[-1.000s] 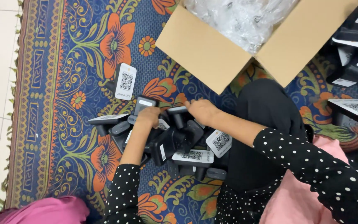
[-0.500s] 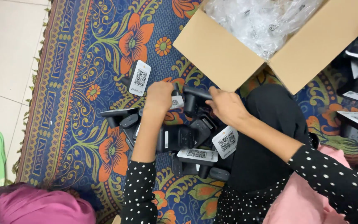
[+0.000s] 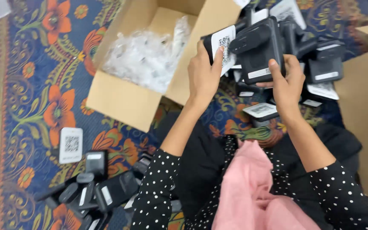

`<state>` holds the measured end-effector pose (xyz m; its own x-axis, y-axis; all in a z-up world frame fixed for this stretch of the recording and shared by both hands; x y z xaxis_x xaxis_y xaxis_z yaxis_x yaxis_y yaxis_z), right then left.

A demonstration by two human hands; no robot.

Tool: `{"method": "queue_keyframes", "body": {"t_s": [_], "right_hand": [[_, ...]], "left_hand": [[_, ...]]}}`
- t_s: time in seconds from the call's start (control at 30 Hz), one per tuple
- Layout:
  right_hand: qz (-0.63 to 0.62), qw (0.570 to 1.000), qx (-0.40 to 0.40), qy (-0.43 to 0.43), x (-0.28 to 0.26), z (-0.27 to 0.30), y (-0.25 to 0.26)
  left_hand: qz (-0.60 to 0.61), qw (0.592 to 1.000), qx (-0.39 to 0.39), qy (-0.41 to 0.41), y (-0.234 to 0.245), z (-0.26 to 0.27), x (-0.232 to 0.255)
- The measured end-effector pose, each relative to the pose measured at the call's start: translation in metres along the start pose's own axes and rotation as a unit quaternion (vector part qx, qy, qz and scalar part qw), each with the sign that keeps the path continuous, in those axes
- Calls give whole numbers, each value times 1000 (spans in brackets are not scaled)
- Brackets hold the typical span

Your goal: The person unboxes and sorts handheld QR code scanners from cardboard boxes on a floor rug.

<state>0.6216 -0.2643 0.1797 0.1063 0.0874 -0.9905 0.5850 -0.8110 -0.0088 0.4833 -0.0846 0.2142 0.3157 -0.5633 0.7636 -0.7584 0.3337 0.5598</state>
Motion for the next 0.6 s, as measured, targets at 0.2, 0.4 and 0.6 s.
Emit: {"method": "queue_keyframes", "body": {"t_s": [0.2, 0.4, 0.6], "right_hand": [[-44, 991, 130, 6, 63, -42, 145], [130, 982, 118, -72, 109, -103, 183], [521, 848, 99, -24, 126, -104, 170]], "left_hand": [[218, 975, -29, 18, -209, -6, 9], [127, 991, -42, -3, -265, -23, 47], [-46, 999, -10, -21, -240, -34, 6]]}}
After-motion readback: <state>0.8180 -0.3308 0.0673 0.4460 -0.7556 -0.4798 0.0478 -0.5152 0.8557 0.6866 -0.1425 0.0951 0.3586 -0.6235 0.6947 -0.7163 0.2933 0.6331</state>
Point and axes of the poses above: each hand's wrist, its own z-axis away from the middle knuckle, its own y-axis out of the back of the hand, x = y × z, the point moved 3 cm from there along -z, towards the middle knuckle, and after that the axes turned 6 degrees about -z, right-handed, at the moved point
